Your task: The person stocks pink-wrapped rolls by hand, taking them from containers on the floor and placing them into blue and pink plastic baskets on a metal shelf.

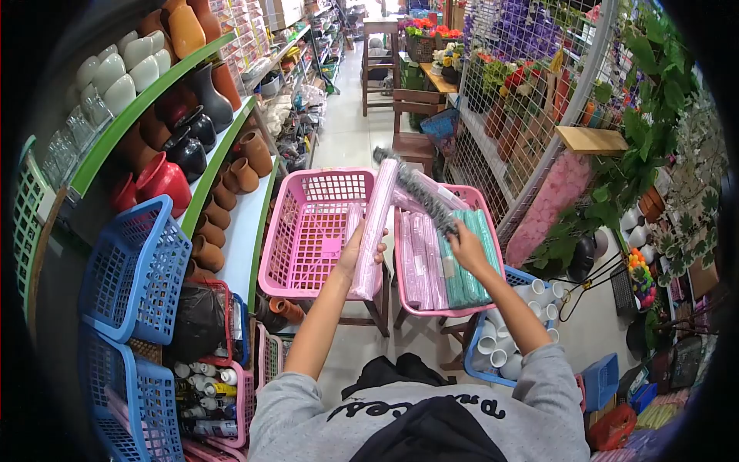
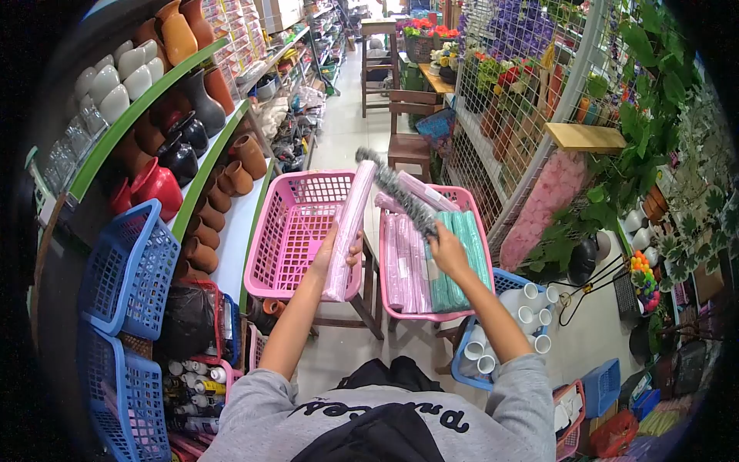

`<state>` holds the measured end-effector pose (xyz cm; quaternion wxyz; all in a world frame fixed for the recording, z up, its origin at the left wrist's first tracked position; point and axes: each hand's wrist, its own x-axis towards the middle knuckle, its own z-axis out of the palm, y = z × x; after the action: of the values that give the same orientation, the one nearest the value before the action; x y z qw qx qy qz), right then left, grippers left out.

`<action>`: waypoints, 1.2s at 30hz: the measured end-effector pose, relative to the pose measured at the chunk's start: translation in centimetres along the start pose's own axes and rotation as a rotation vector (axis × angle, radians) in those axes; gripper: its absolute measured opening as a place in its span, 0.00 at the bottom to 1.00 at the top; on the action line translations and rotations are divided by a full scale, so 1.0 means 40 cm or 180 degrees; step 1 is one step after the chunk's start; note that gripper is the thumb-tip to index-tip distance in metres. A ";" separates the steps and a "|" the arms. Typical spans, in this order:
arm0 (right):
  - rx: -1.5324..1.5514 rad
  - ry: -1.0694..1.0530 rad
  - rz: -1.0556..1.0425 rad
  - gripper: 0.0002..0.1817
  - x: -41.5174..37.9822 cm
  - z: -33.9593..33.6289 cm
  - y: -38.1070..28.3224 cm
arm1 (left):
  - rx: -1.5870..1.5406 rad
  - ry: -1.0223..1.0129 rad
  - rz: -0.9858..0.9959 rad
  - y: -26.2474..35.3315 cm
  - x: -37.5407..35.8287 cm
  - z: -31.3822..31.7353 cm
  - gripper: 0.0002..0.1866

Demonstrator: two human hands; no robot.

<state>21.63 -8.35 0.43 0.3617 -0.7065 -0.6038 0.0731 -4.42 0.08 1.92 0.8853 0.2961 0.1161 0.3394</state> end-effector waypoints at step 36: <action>-0.0580 -0.2318 0.1425 0.58 0.092 0.653 -0.297 | 0.0928 0.2181 0.0590 0.151 -0.192 -0.195 0.17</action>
<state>-1.01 6.15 -10.23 0.0366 -0.7772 -0.5279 0.3406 -16.50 2.00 -0.60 0.7092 0.2976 0.4251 0.4772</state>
